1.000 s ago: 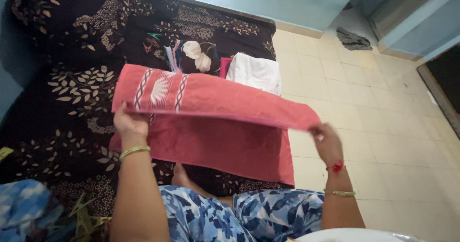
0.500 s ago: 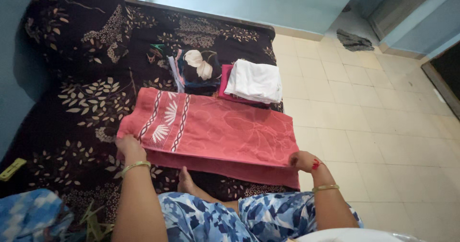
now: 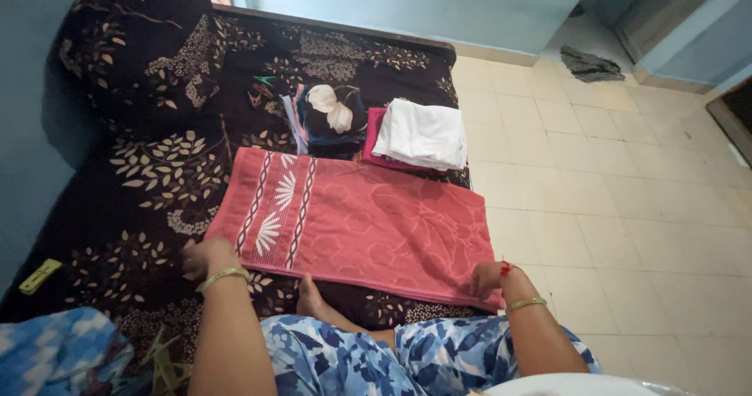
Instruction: The person folds a patterned cloth and a pink towel on a bed by hand, adding them to a stack of folded items.
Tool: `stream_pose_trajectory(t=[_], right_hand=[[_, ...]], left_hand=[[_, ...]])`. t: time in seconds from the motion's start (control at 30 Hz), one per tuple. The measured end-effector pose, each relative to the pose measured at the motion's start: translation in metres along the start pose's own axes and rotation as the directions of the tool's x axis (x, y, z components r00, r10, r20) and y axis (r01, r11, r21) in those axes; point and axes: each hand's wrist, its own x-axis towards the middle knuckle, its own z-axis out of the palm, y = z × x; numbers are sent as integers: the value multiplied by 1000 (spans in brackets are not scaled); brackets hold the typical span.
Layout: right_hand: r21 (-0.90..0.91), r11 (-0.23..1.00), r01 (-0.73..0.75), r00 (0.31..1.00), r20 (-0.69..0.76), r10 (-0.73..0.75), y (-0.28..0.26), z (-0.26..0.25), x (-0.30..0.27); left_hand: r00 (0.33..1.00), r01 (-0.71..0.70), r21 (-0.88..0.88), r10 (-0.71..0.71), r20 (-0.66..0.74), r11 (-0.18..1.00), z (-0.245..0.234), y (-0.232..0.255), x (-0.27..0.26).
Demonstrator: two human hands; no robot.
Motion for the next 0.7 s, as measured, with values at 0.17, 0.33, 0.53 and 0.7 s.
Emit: stream_pose_trajectory(t=[0.17, 0.33, 0.53, 0.7], right_hand=[[163, 962, -218, 816, -511, 271, 12, -15, 24], [713, 688, -133, 758, -374, 535, 12, -9, 34], [936, 328, -126, 824, -85, 560, 4, -14, 3], [890, 420, -180, 823, -98, 560, 16, -19, -5]], left_hand=[[918, -382, 579, 370, 146, 720, -2, -3, -3], [734, -674, 704, 305, 606, 223, -17, 9, -7], [604, -796, 536, 426, 673, 283, -26, 39, -60], [603, -793, 554, 460, 652, 254, -39, 51, -51]])
